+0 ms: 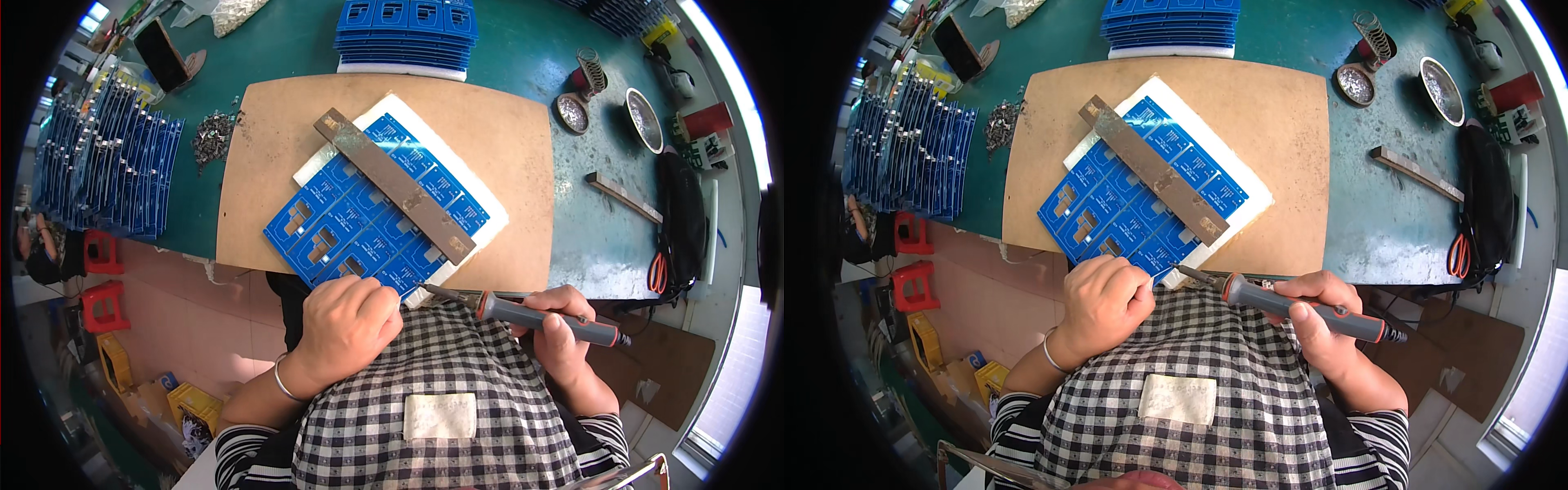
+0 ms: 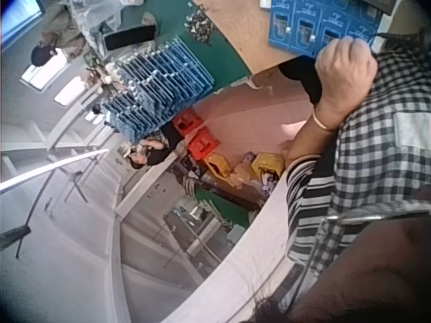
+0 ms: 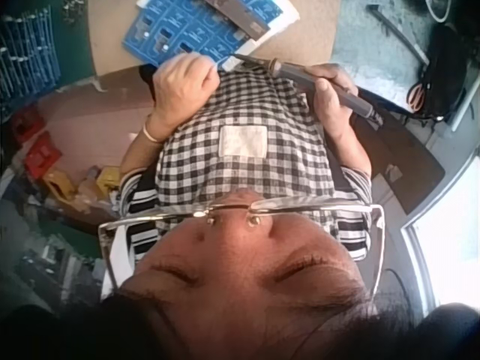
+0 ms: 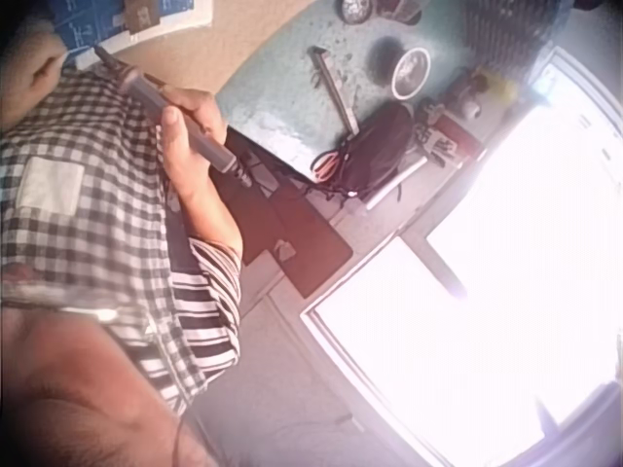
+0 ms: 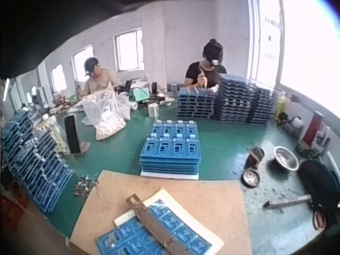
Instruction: The person solders components onto a circuit board using a soldering iron, places the board onto a stack, and then positions a new circuit board under a metal bar on a block to solder it with the soldering iron.
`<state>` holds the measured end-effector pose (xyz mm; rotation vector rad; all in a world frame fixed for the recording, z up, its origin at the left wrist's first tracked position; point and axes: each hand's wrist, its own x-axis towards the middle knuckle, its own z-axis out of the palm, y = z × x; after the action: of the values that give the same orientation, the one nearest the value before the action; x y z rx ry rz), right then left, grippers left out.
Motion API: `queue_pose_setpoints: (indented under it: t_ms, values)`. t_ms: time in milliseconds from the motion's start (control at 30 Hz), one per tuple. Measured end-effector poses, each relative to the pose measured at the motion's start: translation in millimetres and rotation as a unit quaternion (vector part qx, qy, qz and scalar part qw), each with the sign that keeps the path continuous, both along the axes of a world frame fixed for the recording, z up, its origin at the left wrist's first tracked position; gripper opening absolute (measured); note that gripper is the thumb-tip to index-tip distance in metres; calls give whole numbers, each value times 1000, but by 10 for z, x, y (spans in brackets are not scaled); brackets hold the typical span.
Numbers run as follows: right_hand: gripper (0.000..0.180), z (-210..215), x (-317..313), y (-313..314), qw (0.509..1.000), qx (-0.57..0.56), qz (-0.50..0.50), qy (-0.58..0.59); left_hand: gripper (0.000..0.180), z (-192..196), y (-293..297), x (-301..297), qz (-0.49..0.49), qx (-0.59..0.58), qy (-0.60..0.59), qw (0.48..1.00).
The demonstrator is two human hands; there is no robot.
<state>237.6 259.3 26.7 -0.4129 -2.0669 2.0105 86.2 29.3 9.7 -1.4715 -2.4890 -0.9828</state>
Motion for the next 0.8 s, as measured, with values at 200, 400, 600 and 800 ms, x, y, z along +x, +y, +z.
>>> queue_pose_setpoints:
  t_ms: [200, 400, 600, 800]
  values:
    - [31, -76, -2, 17, 999, -27, 8, 28, 20, -1, 26, -11, 0, -2, 4, 1000]
    - [31, -60, -28, 11, 999, -26, 9, 25, 19, 6, 56, -18, 4, -4, 8, 1000]
    - [31, -53, -36, 5, 999, -29, 15, 25, 18, -4, 56, -13, 12, -20, 14, 1000]
    - [34, -43, -73, 55, 999, 1, 31, 21, 19, 31, 5, -99, 18, -6, 2, 1000]
